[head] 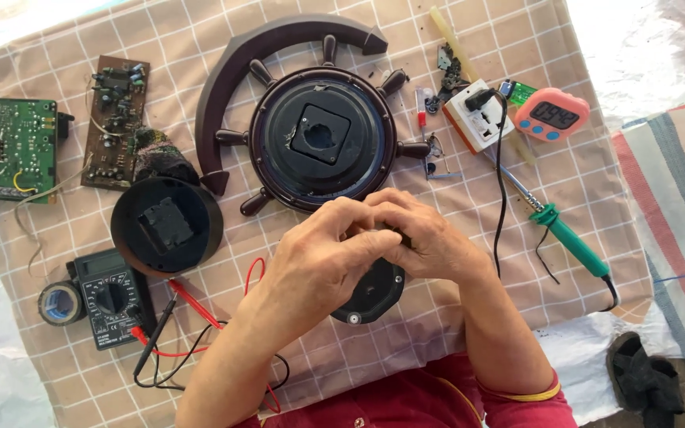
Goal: Testing and inspecting the electrical components of a ship-wheel-style clock using a multimeter and screwdriver on a workbench.
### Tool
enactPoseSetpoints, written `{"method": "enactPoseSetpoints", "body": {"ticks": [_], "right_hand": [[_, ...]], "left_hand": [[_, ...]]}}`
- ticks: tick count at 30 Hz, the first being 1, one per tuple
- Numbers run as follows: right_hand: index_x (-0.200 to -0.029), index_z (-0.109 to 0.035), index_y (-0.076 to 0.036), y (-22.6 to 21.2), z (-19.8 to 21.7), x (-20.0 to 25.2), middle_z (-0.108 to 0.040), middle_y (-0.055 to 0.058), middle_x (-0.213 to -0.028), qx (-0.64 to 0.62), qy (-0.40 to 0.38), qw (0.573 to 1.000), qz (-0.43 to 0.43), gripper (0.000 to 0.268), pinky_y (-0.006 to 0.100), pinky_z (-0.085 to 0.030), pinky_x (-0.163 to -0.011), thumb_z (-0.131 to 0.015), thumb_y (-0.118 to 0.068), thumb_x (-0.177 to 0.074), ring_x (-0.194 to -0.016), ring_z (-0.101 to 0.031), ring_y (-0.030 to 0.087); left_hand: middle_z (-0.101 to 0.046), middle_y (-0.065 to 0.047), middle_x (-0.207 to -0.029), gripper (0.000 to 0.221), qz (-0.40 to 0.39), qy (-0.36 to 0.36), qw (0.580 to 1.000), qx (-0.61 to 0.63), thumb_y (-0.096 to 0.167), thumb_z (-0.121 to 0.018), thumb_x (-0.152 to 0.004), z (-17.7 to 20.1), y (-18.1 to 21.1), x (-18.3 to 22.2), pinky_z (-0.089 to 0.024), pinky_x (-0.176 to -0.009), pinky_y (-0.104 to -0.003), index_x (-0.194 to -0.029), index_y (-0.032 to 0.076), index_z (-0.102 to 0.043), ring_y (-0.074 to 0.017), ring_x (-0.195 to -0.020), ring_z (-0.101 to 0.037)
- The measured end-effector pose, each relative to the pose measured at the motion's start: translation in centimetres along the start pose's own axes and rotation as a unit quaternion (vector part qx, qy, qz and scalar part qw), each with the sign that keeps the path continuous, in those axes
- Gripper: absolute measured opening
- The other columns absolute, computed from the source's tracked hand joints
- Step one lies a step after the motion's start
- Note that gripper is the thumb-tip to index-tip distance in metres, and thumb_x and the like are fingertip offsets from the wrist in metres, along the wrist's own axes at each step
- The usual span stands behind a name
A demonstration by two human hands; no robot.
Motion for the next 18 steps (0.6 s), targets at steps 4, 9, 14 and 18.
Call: {"method": "enactPoseSetpoints", "body": {"ticks": [4, 9, 14, 18], "right_hand": [[-0.092, -0.057, -0.003, -0.7, 0.3, -0.3, -0.055, 0.014, -0.096, -0.017, -0.007, 1.0, 0.002, 0.023, 0.036, -0.044, -0.071, -0.049, -0.024, -0.086, -0.078, -0.052, 0.026], [-0.085, -0.054, -0.003, -0.1, 0.1, -0.1, -0.053, 0.013, -0.085, 0.011, 0.008, 1.0, 0.012, 0.023, 0.033, -0.044, -0.072, -0.052, -0.026, -0.085, -0.077, -0.052, 0.029], [-0.093, -0.057, -0.004, -0.7, 0.1, -0.4, -0.055, 0.012, -0.093, -0.016, 0.011, 1.0, 0.004, 0.023, 0.035, -0.045, -0.071, -0.051, -0.025, -0.085, -0.079, -0.053, 0.026], [-0.087, -0.058, -0.003, -0.7, 0.1, -0.4, -0.056, 0.012, -0.09, -0.01, 0.021, 0.999, 0.023, 0.022, 0.033, -0.045, -0.071, -0.049, -0.023, -0.086, -0.079, -0.054, 0.025]], "left_hand": [[-0.058, -0.01, -0.086, 0.023, -0.026, -0.016, 1.0, -0.009, -0.001, -0.058, -0.076, 0.7, 1.1, -0.8, -0.049, -0.065, -0.029, -0.094, 0.012, -0.065, -0.0262, -0.076, -0.059], [-0.06, -0.008, -0.095, 0.023, -0.026, -0.019, 0.999, -0.023, 0.009, -0.061, -0.077, 0.7, 0.6, -0.7, -0.049, -0.071, -0.033, -0.1, 0.012, -0.062, -0.0263, -0.085, -0.059], [-0.056, -0.008, -0.085, 0.019, 0.005, -0.02, 1.0, 0.001, 0.003, -0.058, -0.078, 0.4, 0.4, -0.3, -0.05, -0.063, -0.028, -0.093, 0.013, -0.065, -0.0233, -0.074, -0.058], [-0.058, -0.009, -0.089, 0.021, -0.022, -0.021, 0.999, -0.013, 0.003, -0.054, -0.081, 0.7, 1.0, -0.6, -0.05, -0.066, -0.029, -0.096, 0.011, -0.064, -0.0257, -0.08, -0.059]]}}
Point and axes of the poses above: each hand's wrist, its own x-axis away from the middle knuckle, its own z-axis out of the back of the hand, y = z × x, the point moved 4 cm from there along -x, towards the middle knuckle
